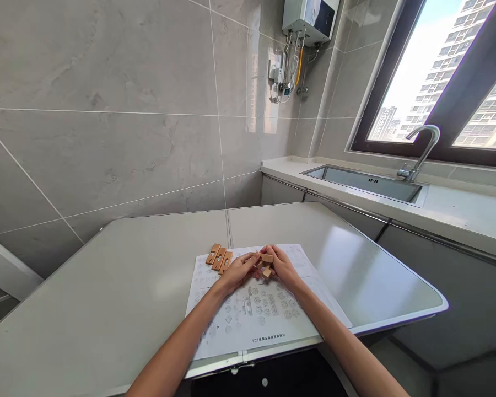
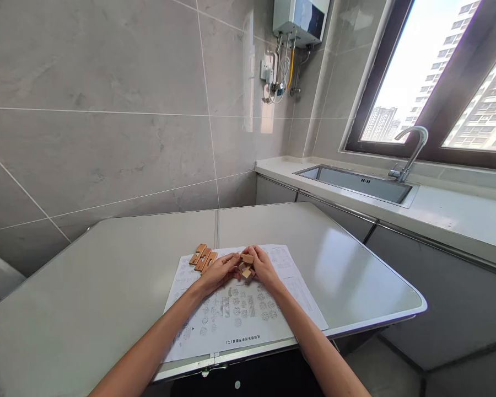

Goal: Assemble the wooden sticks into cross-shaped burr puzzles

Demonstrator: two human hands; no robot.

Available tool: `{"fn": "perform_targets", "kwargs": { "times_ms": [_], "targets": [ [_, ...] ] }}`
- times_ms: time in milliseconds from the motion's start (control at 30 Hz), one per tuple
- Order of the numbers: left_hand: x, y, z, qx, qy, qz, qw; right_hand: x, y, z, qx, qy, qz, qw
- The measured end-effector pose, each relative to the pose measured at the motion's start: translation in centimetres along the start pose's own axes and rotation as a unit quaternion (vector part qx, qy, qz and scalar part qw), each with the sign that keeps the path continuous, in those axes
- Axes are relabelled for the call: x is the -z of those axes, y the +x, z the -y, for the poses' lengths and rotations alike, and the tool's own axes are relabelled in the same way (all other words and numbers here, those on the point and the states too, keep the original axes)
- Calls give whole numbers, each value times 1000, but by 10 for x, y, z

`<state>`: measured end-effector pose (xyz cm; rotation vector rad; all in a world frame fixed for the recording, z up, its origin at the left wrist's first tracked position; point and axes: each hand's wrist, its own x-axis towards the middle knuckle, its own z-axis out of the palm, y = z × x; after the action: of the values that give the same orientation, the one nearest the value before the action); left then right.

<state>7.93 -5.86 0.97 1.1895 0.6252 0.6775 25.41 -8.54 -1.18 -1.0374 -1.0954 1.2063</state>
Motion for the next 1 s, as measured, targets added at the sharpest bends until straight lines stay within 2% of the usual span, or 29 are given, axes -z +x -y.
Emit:
{"fn": "perform_targets", "kwargs": {
  "times_ms": [133, 267, 333, 467, 533, 600, 800, 1000],
  "targets": [
    [-1, -1, 1, -5, 10, 12, 1000, -1, -2, 3, 15, -20, -26, 999],
    [-1, -3, 0, 5, 5, 47, 999, -1, -3, 3, -11, -3, 31, 999],
    [-2, -4, -1, 3, -14, 50, 999, -1, -2, 2, -19, 4, 40, 999],
    [-3, -2, 0, -12, -73, -1, 997, 4, 2, -3, -37, 18, -37, 998],
    [-2, 0, 2, -8, -99, -42, 994, 9, 5, -6, -52, 49, -84, 994],
    [0, 3, 4, -5, -122, -66, 990, 13, 8, -10, -59, 91, -103, 989],
    [4, 6, 7, 1, -174, -116, 978, 18, 15, -9, -46, 246, -76, 965],
    [-2, 2, 1, -4, -169, -127, 977, 19, 14, -5, -50, 299, -56, 951]
  ]
}}
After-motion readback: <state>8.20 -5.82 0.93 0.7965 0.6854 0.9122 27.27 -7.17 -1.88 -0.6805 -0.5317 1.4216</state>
